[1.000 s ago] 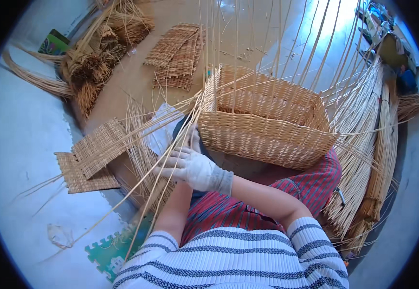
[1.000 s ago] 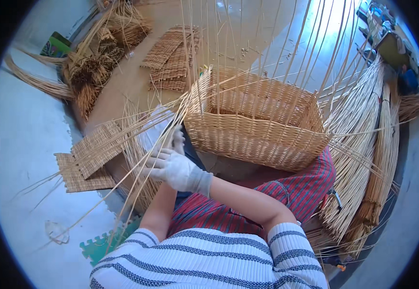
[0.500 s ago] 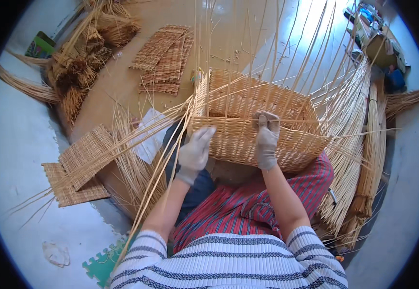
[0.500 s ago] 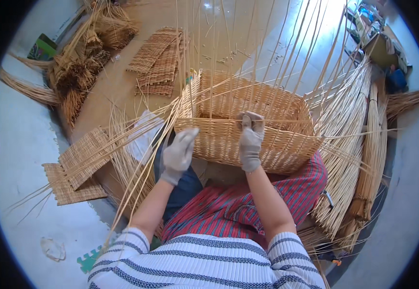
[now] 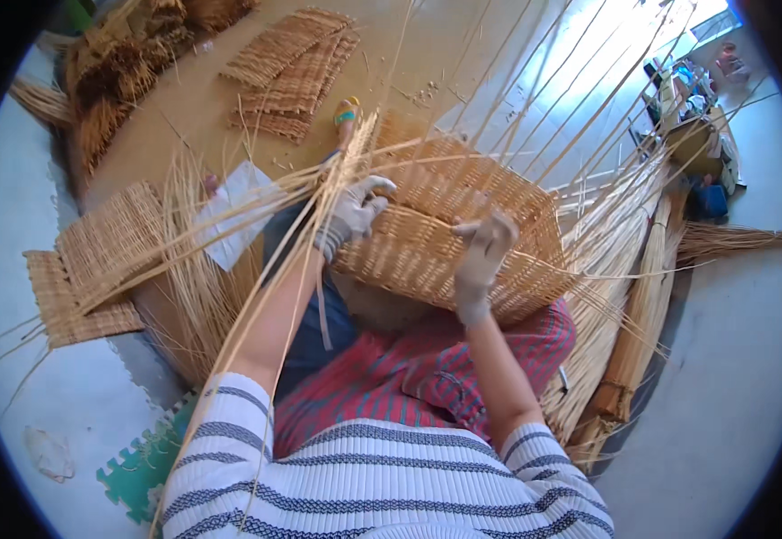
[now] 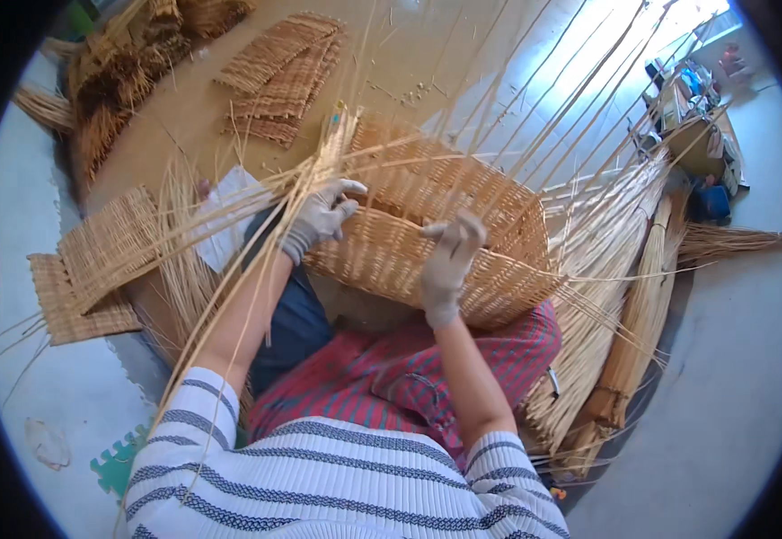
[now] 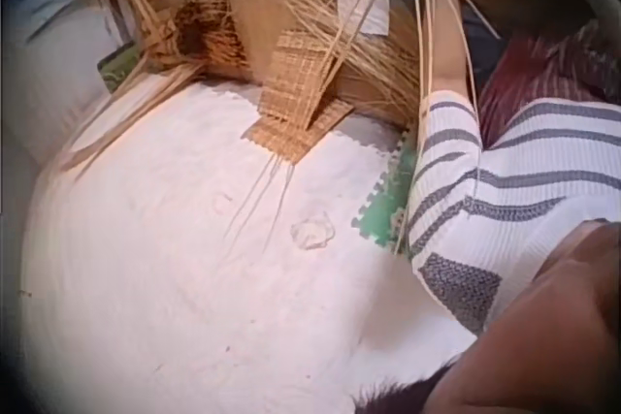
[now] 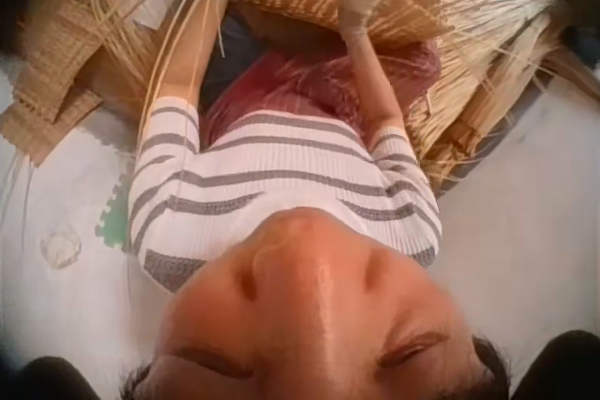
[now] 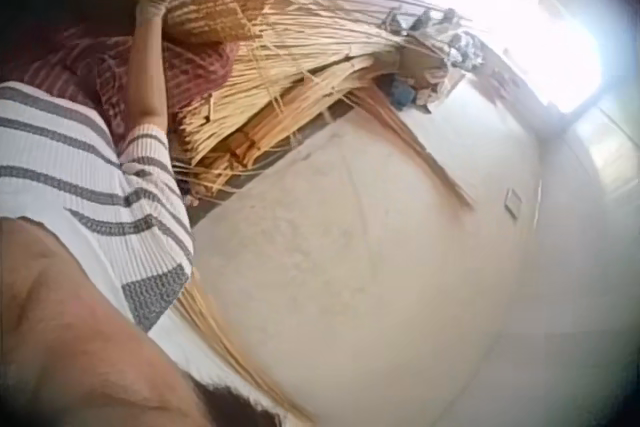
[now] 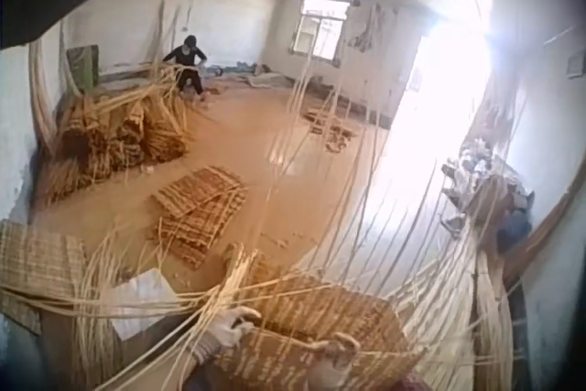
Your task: Weaving a basket using long straw or wicker strands, including measuring and trimming with shears.
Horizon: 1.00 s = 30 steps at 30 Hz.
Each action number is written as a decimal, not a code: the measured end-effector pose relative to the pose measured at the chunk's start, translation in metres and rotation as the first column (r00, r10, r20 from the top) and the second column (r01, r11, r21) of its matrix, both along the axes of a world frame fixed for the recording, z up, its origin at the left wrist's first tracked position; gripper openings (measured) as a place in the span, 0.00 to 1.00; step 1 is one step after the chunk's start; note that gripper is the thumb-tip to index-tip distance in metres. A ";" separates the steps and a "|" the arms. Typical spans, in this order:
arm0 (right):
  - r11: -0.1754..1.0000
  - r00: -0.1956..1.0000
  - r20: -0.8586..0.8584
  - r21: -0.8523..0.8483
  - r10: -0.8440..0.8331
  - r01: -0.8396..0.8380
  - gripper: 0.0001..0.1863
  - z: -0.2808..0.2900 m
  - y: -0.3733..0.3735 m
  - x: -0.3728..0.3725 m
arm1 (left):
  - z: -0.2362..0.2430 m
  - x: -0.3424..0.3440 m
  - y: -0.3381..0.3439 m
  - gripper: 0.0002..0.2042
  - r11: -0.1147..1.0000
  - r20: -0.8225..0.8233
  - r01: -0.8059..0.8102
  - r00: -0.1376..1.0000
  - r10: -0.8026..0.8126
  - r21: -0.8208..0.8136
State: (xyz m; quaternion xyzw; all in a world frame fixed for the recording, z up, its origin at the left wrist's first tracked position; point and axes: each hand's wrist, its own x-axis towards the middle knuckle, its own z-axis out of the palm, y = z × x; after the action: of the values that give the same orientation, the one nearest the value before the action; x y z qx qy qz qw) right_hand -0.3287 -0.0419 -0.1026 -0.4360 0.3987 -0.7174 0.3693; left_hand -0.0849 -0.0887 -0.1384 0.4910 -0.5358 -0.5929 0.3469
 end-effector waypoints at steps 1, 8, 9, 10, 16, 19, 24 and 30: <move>0.998 0.995 0.090 -0.049 0.030 -0.026 0.10 -0.020 0.021 -0.009 | -0.001 -0.004 0.003 0.12 0.999 0.047 -0.011 0.999 0.009 0.044; 0.972 0.999 0.051 0.235 0.002 -0.014 0.10 -0.020 0.038 -0.016 | -0.004 -0.035 0.006 0.25 0.938 0.374 -0.227 0.872 0.315 -0.261; 0.976 1.000 0.012 0.218 0.020 -0.022 0.09 -0.016 0.034 -0.018 | -0.001 -0.036 0.007 0.25 0.933 0.397 -0.250 0.853 0.338 -0.257; 0.977 1.000 -0.021 0.214 0.023 -0.018 0.07 -0.013 0.035 -0.026 | 0.003 -0.038 0.011 0.25 0.936 0.412 -0.263 0.846 0.340 -0.234; 0.853 0.959 0.060 0.475 -0.276 0.216 0.07 -0.018 0.060 -0.075 | 0.028 -0.072 0.026 0.16 0.647 0.056 -0.319 0.871 0.489 -0.693; 0.837 0.958 -0.141 0.467 -0.249 0.286 0.14 0.014 0.030 -0.063 | 0.018 -0.103 0.011 0.15 0.989 0.243 0.148 0.959 -0.148 0.019; 0.969 0.546 -0.809 -0.113 -0.218 0.220 0.32 0.065 -0.060 -0.042 | 0.003 -0.112 0.001 0.28 0.981 0.493 0.071 0.869 0.030 -0.183; 0.872 0.932 0.231 0.467 -0.279 0.146 0.19 -0.030 0.058 -0.132 | 0.033 -0.109 0.016 0.16 1.000 0.297 -0.013 0.955 0.004 0.027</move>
State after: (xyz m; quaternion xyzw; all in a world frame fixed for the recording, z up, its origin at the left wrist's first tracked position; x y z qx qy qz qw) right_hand -0.4602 0.0157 -0.1323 -0.1832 0.5382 -0.7007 0.4310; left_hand -0.1935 -0.0730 -0.1050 0.5816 -0.5712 -0.5186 0.2580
